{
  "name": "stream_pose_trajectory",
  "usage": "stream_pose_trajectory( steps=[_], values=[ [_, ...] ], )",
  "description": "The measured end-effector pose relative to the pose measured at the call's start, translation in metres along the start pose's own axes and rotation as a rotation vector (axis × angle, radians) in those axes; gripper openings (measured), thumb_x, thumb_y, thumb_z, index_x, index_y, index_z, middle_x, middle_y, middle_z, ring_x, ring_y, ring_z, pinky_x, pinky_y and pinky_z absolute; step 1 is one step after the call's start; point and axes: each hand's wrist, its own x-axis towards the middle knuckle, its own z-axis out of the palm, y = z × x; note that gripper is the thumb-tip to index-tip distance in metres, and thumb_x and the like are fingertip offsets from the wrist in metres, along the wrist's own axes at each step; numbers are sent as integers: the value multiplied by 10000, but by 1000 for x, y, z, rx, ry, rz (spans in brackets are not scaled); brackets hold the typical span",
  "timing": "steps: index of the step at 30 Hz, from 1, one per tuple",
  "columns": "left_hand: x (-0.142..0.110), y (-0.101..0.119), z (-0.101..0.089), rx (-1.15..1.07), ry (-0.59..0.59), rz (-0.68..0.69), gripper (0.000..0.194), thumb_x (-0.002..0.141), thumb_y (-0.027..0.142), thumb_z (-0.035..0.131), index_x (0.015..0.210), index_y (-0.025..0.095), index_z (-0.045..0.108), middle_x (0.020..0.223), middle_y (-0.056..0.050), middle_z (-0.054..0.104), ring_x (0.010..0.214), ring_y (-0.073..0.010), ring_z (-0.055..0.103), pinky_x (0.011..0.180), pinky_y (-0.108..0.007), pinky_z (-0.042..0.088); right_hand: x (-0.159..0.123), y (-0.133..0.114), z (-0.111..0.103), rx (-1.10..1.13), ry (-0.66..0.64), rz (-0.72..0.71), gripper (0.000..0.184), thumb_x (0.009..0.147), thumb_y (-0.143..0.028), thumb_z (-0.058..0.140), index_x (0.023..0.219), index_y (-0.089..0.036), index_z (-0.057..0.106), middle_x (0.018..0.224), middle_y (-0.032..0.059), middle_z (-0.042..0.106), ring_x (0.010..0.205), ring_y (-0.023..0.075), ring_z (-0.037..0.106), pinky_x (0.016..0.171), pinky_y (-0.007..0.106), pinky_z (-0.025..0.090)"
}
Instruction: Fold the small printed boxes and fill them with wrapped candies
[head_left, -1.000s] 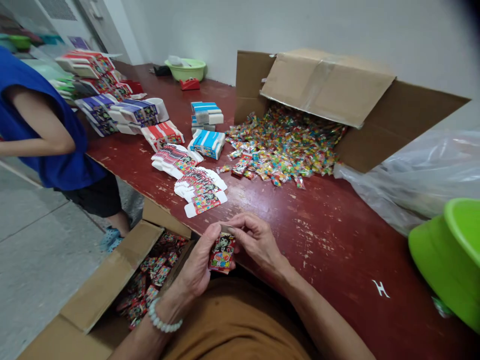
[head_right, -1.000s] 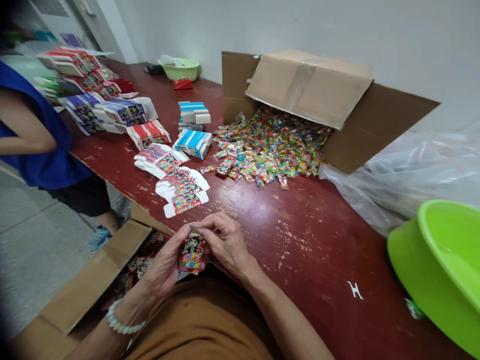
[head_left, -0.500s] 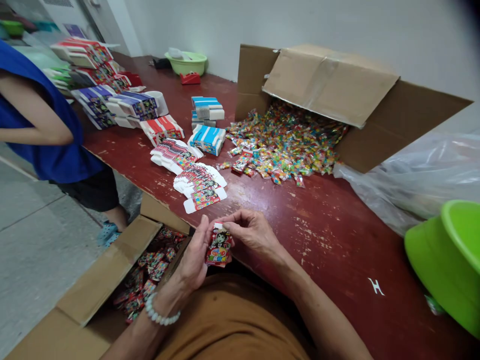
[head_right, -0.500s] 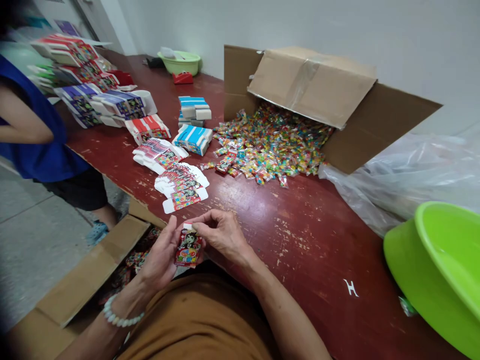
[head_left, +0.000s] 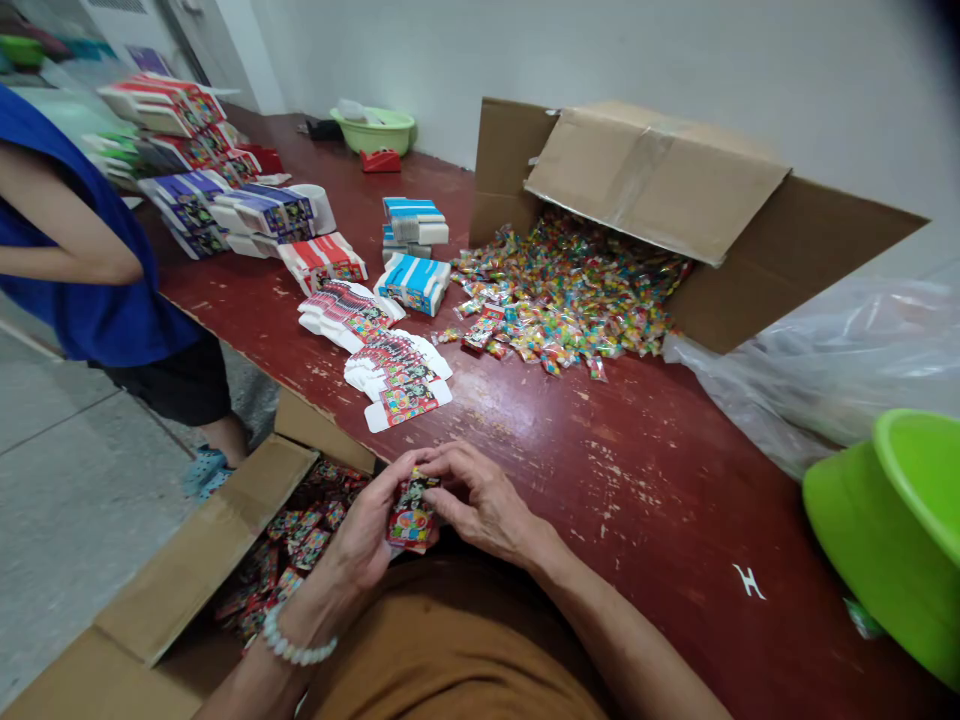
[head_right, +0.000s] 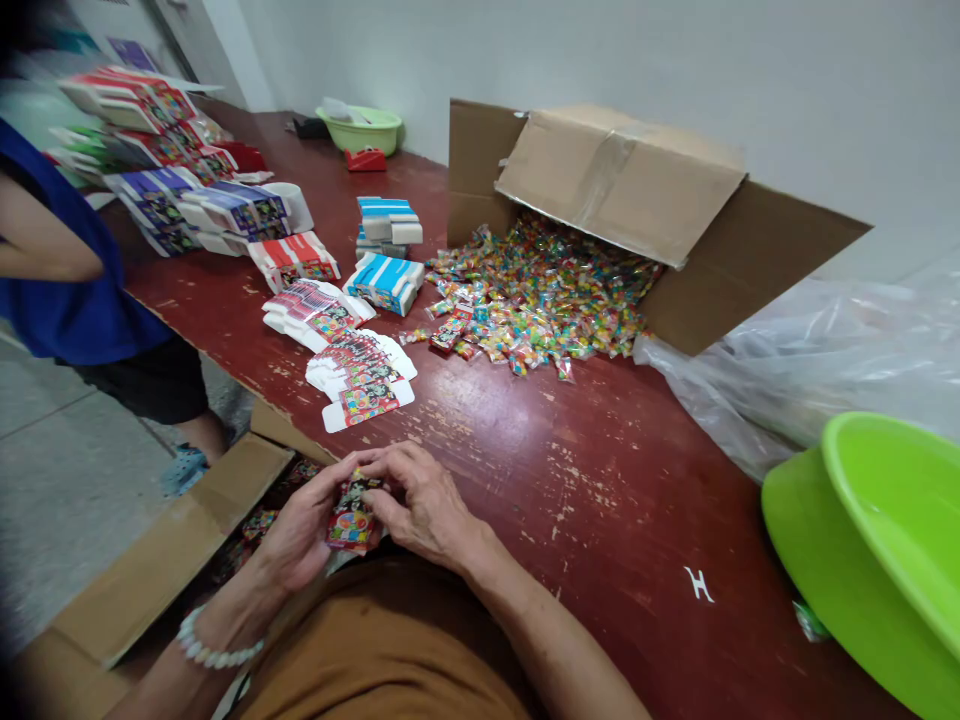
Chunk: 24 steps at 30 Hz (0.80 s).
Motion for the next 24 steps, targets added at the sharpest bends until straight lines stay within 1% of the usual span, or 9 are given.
stream_pose_trajectory(
  steps=[2,6,8,10,12,14,17,21,24],
  values=[
    [-5,-1,-36,205,75,75,378,829,481,631,1083,205,676,961,-70,728,714,-221,681,573,-304,542,2,8,-2,33,-7,58,194,872,-280,642,1048,-210,682,1164,87,632,966,166,631,830,302,512],
    [-3,4,-107,907,439,386,531,754,619,657,1112,226,650,1076,-104,698,999,-319,632,864,-417,501,11,35,-24,-20,182,285,238,875,-324,599,1056,-187,673,943,44,678,787,154,628,739,294,507],
    [9,10,-113,1204,517,541,587,816,627,582,1237,217,588,1131,-133,656,1061,-334,594,939,-461,451,15,50,-33,-87,266,361,232,877,-334,571,1005,-176,682,879,37,694,745,162,629,721,304,506],
    [28,19,-97,1436,598,621,563,875,599,513,1277,209,572,1160,-154,624,1094,-350,561,947,-479,424,16,60,-37,-159,303,363,208,862,-319,570,955,-179,693,885,43,715,784,182,647,763,330,509],
    [49,29,-74,1572,730,583,549,880,601,499,1243,203,602,1155,-174,598,1081,-383,540,885,-488,433,15,64,-36,-214,300,325,182,844,-291,579,931,-188,703,918,52,730,850,201,660,818,352,502],
    [65,38,-58,1600,779,523,529,865,615,511,1162,197,642,1125,-180,578,1054,-388,536,832,-469,436,14,64,-35,-232,284,291,177,841,-273,577,926,-191,709,939,60,737,876,208,667,836,358,499],
    [75,46,-57,1409,764,496,398,771,591,638,906,219,674,999,-119,582,989,-344,545,762,-392,423,13,64,-34,-207,302,309,176,840,-280,574,910,-193,710,954,62,741,890,209,672,852,363,501],
    [64,45,-62,849,554,515,402,626,561,747,640,212,547,672,3,539,690,-192,526,604,-270,368,17,62,-30,-141,348,413,203,827,-320,594,940,-185,696,914,55,739,813,201,674,783,360,527],
    [44,34,-49,637,368,445,474,608,596,764,653,209,494,573,41,535,514,-114,456,500,-221,322,23,50,-19,163,358,532,412,827,-415,630,1167,-183,610,1008,67,728,689,156,658,595,274,518]
  ],
)
